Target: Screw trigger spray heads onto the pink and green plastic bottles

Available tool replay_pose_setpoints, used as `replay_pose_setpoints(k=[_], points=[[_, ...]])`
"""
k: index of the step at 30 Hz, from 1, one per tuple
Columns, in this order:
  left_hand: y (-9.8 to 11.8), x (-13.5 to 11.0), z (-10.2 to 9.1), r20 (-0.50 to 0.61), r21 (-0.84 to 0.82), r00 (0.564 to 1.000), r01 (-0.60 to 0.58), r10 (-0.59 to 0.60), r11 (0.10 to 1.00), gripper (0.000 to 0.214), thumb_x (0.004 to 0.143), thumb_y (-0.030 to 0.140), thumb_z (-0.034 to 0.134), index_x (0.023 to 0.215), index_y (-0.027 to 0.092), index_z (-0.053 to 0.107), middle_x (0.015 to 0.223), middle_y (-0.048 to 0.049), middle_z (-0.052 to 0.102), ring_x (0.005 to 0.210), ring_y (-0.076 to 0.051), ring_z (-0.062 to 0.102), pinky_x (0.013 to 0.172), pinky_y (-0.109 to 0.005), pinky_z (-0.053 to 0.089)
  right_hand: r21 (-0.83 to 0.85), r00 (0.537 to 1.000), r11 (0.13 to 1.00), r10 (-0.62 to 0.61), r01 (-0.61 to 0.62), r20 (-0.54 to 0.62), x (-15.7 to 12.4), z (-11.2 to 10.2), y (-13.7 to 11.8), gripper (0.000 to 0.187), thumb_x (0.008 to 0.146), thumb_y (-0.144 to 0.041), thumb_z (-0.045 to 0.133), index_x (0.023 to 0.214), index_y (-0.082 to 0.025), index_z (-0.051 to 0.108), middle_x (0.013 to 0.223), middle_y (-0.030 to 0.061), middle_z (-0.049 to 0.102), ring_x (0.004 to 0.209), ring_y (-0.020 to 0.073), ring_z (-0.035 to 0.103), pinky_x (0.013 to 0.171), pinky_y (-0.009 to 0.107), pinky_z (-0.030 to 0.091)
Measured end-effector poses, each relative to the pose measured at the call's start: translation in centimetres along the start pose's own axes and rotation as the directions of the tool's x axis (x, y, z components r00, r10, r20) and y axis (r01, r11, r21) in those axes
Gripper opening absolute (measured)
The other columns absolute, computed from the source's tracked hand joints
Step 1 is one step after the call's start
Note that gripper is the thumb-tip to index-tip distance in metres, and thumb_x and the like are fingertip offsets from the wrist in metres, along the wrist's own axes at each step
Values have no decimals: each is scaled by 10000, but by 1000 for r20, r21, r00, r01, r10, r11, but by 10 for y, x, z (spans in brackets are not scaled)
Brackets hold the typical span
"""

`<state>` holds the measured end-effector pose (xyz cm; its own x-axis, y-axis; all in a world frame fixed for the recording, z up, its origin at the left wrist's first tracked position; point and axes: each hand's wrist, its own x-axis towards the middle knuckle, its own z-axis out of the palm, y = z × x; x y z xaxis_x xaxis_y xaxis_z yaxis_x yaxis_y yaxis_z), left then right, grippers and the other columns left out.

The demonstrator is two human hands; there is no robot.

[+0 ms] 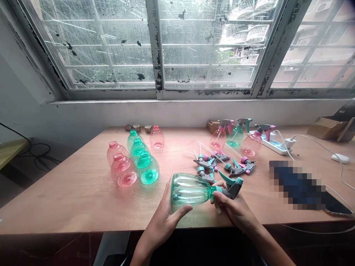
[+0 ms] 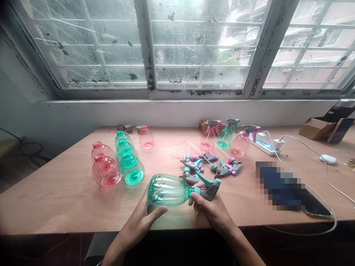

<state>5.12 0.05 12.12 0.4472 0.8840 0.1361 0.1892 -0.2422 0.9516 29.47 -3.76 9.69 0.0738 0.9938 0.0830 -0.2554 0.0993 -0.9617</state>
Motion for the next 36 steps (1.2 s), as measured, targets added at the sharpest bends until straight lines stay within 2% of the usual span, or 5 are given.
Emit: replay_pose_setpoints(k=[7,16,26,30,36], points=[[-6,0,0,1,7,999,-39,39,999,926,945,442,694,1647,389,93,1758,-22,144,1612,-285,151,1314,-482,105,9,1000,1000,13,-13,-11,0,0,-1,357,853,-464,817,967,-188,622,671,-9,684,497,104,527,544,252,364],[0,1,-1,-6,-49,1000,16,-16,999,940,923,516,697,1653,250,169,1705,-106,309,1583,-334,246,1306,-483,178,-8,1000,1000,4,-4,12,-1,0,0,334,868,-434,814,994,-192,621,605,-30,652,522,131,559,572,266,403],[-8,3,1,-14,-62,999,-42,41,997,927,933,385,720,1645,384,126,1750,-26,190,1588,-301,245,1304,-477,180,-20,1000,1000,16,-16,-5,1,0,-1,341,865,-456,808,977,-192,623,690,4,697,498,113,531,540,255,368],[-4,1,0,-15,-69,1000,-7,6,998,1034,885,439,770,1659,321,95,1744,-63,207,1598,-320,203,1310,-486,149,-16,1000,1000,17,-17,3,-1,0,1,351,855,-451,818,996,-193,626,665,1,688,521,130,543,557,268,417],[1,2,0,3,-108,1000,-15,15,994,863,936,456,706,1637,272,237,1698,-94,333,1554,-341,321,1297,-504,206,-21,1000,1000,22,-22,8,-1,-1,1,352,860,-438,818,1024,-190,628,699,0,693,522,126,539,563,271,414]])
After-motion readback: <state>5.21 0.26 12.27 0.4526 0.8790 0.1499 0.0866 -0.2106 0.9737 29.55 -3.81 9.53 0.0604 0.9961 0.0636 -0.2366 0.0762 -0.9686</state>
